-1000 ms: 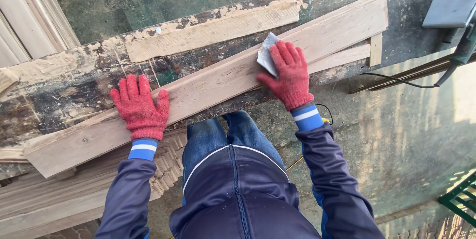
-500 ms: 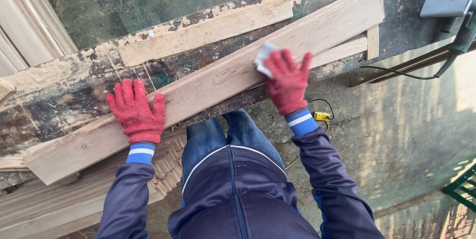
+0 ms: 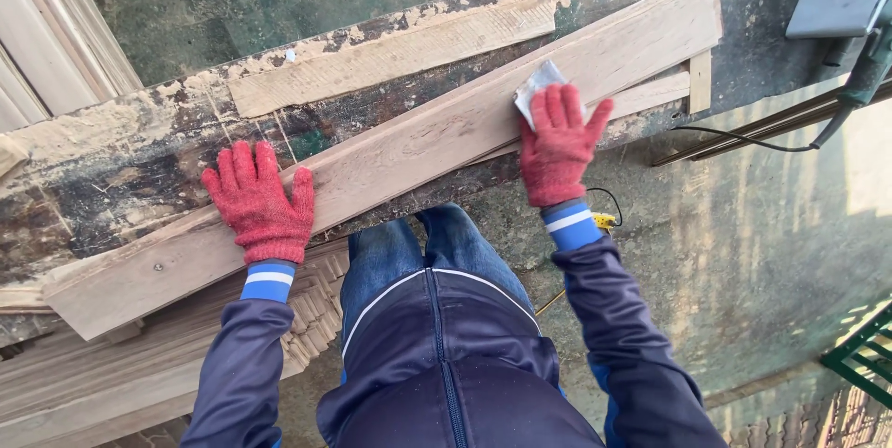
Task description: Sanding a wooden board using an electric sander and manual sandpaper.
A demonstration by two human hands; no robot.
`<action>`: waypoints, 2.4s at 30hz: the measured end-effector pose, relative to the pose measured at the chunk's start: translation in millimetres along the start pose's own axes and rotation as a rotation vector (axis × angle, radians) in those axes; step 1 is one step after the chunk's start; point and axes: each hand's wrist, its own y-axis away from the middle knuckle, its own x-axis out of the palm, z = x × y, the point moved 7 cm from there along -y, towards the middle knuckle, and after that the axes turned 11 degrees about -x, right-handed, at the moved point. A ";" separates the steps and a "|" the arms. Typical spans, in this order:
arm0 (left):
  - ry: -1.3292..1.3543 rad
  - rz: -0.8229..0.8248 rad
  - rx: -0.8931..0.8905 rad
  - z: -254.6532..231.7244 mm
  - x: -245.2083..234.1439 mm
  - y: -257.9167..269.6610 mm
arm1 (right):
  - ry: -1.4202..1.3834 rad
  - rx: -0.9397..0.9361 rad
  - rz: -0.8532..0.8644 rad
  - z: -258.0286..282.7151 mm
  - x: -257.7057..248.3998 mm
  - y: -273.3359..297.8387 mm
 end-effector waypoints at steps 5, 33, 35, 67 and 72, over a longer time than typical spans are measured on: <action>0.021 -0.026 0.020 -1.1 0.9 -2.9 | -0.304 -0.357 -0.069 123.0 -12.4 24.9; -0.007 0.006 -0.015 -1.1 1.9 -0.6 | -0.420 -0.337 -0.182 52.2 0.7 20.0; -0.007 -0.004 -0.010 0.6 2.6 0.1 | -0.254 -0.082 -0.232 -23.1 7.8 21.1; 0.040 0.008 -0.030 3.0 2.2 -0.6 | -0.245 -0.126 -0.196 38.4 -13.7 -44.4; 0.027 0.013 -0.018 1.0 -1.4 -0.1 | -0.510 -0.470 -0.195 196.4 -26.5 -15.2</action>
